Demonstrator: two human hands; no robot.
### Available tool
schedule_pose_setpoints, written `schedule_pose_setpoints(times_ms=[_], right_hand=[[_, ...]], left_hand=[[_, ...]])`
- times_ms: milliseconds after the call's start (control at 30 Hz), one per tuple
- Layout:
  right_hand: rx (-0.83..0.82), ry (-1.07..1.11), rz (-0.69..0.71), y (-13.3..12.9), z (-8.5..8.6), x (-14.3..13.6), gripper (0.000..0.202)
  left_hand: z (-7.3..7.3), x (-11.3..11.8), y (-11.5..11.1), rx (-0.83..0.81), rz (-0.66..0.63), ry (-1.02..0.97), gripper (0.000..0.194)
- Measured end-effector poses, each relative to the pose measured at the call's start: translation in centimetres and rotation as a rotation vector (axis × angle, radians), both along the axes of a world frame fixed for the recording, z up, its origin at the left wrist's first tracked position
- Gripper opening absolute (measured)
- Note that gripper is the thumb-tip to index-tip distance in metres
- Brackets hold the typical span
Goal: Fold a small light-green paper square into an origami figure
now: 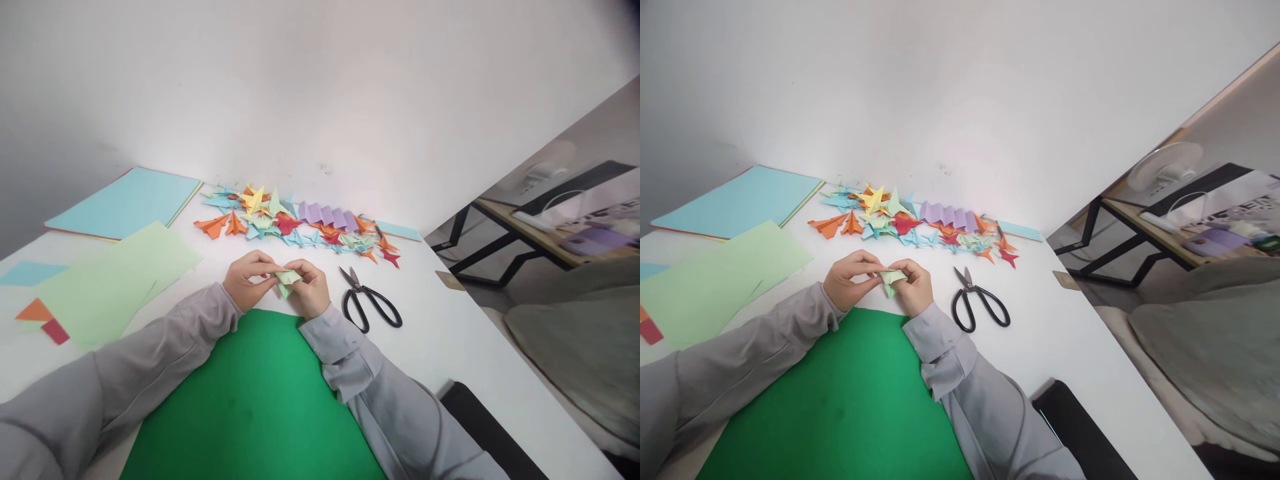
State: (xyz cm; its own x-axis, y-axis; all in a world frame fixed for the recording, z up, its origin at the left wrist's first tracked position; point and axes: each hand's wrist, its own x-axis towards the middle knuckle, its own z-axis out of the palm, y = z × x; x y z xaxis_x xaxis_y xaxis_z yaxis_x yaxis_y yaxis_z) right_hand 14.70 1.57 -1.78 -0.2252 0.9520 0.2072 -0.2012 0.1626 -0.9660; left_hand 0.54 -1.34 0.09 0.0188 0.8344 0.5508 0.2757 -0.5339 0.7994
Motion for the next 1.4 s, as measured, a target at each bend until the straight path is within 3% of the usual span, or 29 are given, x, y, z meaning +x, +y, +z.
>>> schedule_pose_setpoints(times_ms=[133, 367, 900, 1400], right_hand=[[0.03, -0.017, -0.015, 0.11, -0.14, 0.07, 0.02], [0.018, -0.035, -0.012, 0.13, -0.21, 0.14, 0.02], [-0.019, -0.025, 0.102, 0.07, 0.14, -0.04, 0.016], [0.125, -0.2, 0.142, 0.07, -0.81, -0.18, 0.026]], left_hand=[[-0.17, -0.15, 0.02, 0.054, -0.01, 0.082, 0.013], [-0.47, -0.01, 0.11, -0.02, -0.075, 0.068, 0.023], [-0.14, 0.12, 0.01, -0.036, -0.031, -0.003, 0.011], [-0.97, 0.09, 0.39, 0.261, 0.074, 0.023, 0.002]])
